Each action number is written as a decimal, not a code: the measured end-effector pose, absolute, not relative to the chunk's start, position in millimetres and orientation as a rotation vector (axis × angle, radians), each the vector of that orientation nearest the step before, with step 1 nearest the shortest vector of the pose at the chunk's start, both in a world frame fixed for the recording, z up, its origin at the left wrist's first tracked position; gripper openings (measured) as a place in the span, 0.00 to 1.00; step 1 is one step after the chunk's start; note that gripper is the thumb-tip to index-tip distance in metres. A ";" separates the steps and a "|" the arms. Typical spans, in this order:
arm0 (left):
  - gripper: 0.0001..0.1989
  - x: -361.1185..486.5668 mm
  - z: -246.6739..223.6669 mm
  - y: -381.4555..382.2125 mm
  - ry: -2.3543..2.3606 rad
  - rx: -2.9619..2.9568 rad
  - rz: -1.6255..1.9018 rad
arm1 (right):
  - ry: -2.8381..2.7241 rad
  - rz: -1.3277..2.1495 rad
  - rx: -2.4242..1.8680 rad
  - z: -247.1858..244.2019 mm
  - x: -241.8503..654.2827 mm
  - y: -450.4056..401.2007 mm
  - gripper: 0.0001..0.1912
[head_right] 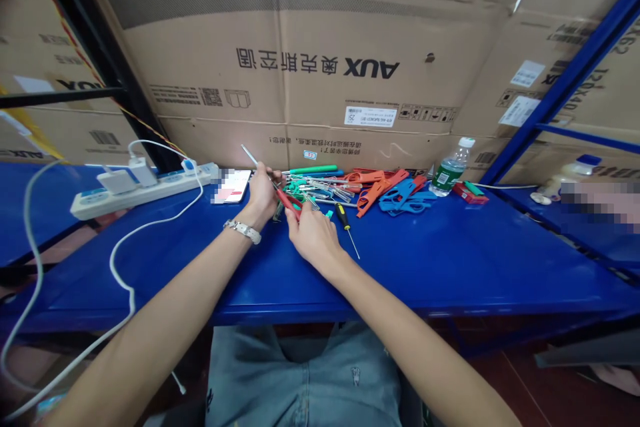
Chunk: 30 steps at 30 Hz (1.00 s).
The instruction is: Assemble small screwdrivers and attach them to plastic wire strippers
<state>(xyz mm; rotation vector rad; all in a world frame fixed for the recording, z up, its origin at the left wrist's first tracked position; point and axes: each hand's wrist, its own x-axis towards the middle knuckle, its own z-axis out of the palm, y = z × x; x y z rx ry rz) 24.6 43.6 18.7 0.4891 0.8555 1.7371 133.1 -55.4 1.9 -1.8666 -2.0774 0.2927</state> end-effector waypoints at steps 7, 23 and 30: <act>0.23 16.6 27.3 39.0 0.501 0.452 1.480 | -1.986 0.427 -1.692 -3.2 151.9 -49.8 0.24; 0.21 40.4 13.0 10.6 0.801 0.714 1.326 | -1.754 0.964 -1.312 1.4 142.5 -6.5 0.06; 0.17 40.6 4.8 17.3 0.816 0.725 1.423 | -1.888 0.583 -1.303 -0.6 131.3 8.1 0.13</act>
